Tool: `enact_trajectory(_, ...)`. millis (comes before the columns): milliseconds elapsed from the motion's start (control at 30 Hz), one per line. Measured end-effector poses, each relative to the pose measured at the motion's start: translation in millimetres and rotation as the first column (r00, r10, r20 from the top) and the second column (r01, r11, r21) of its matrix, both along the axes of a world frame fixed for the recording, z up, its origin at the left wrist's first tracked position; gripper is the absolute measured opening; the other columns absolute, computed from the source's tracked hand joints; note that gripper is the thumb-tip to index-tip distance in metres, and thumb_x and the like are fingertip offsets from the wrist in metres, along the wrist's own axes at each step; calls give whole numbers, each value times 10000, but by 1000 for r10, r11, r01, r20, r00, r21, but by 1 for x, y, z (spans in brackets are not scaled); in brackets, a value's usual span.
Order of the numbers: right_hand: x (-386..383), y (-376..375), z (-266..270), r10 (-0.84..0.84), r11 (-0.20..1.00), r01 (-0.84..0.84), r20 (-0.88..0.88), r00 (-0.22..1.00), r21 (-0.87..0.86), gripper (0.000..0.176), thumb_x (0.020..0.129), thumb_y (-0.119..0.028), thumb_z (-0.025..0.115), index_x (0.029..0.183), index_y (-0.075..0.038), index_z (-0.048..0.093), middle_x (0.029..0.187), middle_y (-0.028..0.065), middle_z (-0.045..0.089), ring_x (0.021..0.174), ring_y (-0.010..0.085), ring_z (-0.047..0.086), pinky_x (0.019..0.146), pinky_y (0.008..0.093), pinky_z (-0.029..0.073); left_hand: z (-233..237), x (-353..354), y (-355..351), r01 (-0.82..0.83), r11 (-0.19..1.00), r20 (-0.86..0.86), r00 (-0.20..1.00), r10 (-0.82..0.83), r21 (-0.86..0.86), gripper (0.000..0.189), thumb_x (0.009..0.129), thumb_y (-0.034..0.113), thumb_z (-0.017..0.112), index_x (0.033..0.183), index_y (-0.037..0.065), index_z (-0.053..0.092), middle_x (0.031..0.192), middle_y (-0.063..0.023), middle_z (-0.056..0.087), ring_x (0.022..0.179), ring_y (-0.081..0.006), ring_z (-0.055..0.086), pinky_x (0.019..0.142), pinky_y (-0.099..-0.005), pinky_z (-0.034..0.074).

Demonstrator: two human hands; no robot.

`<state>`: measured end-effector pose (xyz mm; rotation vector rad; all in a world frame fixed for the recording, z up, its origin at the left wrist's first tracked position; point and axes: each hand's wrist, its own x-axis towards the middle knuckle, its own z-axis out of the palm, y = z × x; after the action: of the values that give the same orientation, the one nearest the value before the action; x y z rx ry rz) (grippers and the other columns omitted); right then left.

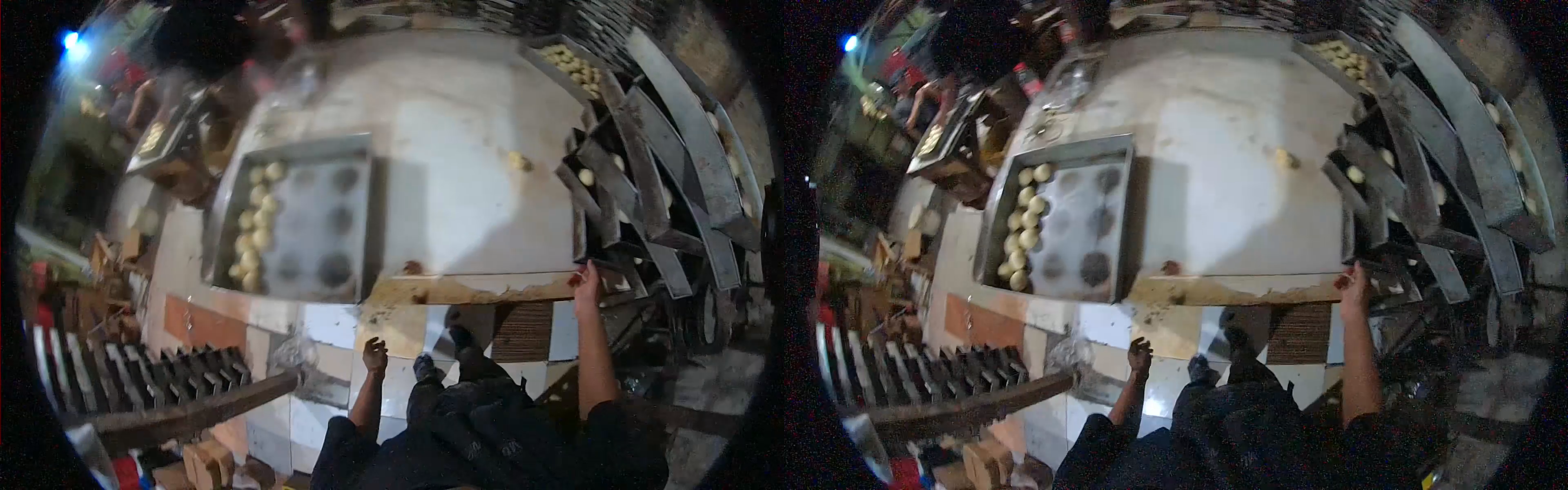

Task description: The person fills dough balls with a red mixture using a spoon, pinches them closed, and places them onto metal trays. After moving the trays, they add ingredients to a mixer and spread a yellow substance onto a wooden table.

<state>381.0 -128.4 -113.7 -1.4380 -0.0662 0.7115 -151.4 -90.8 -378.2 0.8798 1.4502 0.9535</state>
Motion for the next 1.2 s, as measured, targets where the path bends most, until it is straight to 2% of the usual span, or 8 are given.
enact_trajectory(200,-137,42,-11,226,971,-240,415,881,-21,412,877,-119,539,1284,-92,481,774,29,503,615,109,488,531,268,448,244,-36,71,-285,720,-273,788,552,633,541,913,326,532,1262,-74,426,1146,-208,471,993,-281,471,882,-376,377)
enact_trajectory(467,-302,130,17,911,291,-947,342,230,-137,491,863,-306,638,1205,19,500,834,84,650,702,126,614,625,273,519,272,-25,188,-468,883,-722,618,312,-19,472,694,223,587,987,-143,540,1049,-276,484,890,-314,539,729,-391,466)
enact_trajectory(533,-297,152,33,978,203,-979,49,203,-3,611,869,-409,606,1276,18,448,1050,159,625,907,208,624,756,349,525,258,-43,193,-184,979,-255,946,200,87,353,698,167,567,943,-86,564,822,-135,543,732,-258,557,641,-364,466)
enact_trajectory(800,-250,197,99,674,647,-710,228,703,278,704,681,-8,583,1348,-51,361,1144,81,537,823,152,538,614,268,479,338,103,162,-443,896,316,855,412,30,231,882,274,519,814,56,552,803,-63,498,810,-199,521,762,-372,458)
enact_trajectory(967,-159,240,126,265,751,-235,45,963,617,743,640,-48,579,1350,-32,359,971,98,586,826,177,566,632,271,489,414,184,225,162,885,235,929,-287,437,678,890,286,557,1417,41,209,1254,-148,416,1093,-253,480,926,-393,391)
enact_trajectory(1067,-50,328,1,-299,762,-443,864,405,471,759,642,-75,549,1374,-50,347,961,33,567,785,166,536,598,236,450,468,197,249,387,646,-52,879,-474,658,748,859,217,585,1448,42,159,1304,-168,368,1073,-263,503,870,-369,435)
enact_trajectory(1133,-39,349,143,-95,762,241,-264,960,601,741,668,-78,549,1379,-46,343,852,8,539,699,155,493,580,239,421,470,185,259,375,665,-110,908,-405,645,729,833,131,604,1432,34,201,1298,-159,376,1057,-257,506,869,-364,433)
enact_trajectory(1200,16,404,148,-258,655,256,-109,960,711,737,690,-53,542,1395,-64,326,761,-2,495,648,135,450,568,261,411,454,162,264,325,725,-138,942,-307,607,704,810,74,614,1405,17,242,1312,-150,369,1058,-253,502,863,-362,435)
